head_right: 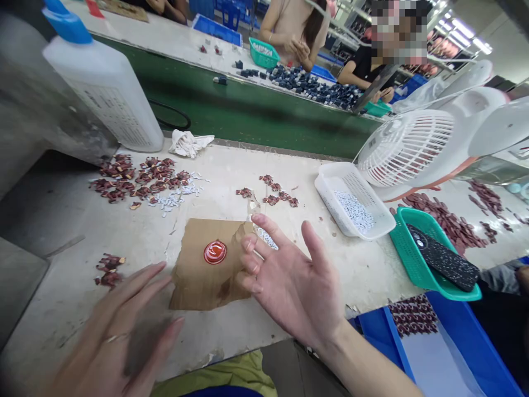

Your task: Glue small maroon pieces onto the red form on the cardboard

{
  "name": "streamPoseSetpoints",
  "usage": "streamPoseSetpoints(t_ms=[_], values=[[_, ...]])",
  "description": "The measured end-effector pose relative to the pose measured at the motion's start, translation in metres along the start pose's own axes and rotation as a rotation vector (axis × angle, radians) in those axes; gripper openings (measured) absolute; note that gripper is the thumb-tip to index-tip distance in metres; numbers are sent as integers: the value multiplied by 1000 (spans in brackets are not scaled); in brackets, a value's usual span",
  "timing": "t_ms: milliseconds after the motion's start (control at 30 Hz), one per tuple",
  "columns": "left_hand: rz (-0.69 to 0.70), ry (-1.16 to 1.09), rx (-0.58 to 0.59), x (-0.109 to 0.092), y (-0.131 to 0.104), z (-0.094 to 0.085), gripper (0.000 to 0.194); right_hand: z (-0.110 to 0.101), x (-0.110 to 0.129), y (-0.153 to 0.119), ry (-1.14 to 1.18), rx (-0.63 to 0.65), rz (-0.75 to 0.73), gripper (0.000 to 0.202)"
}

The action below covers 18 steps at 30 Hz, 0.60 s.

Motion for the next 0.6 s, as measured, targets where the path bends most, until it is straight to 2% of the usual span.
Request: streamPoseSetpoints(t_ms=[100,167,267,400,500,600], values=[[46,84,102,-4,5,22,64,0,-6,-5,90,-9,36,49],[42,102,92,-4,6,29,64,-2,-8,-8,86,-32,45,49],[109,171,114,-9,6,36,56,-3,-11,-10,60,-40,57,50],[185,214,77,-13,3,31,52,-4,-17,-11,87,-40,79,50],[129,171,93,-9,-8,27,60,-5,-17,-13,115,-45,80,48],[7,67,-28,-12,-19,4,63,-3,-19,-18,78,-53,63,49]])
Point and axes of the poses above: each hand's wrist, its own y-axis towards the middle knuckle, its own z-axis out of the palm, x = y × z, the point moved 9 cm from there along y, towards the middle knuckle, and after that the axes turned 2 degrees about y, right-handed, at the moved point
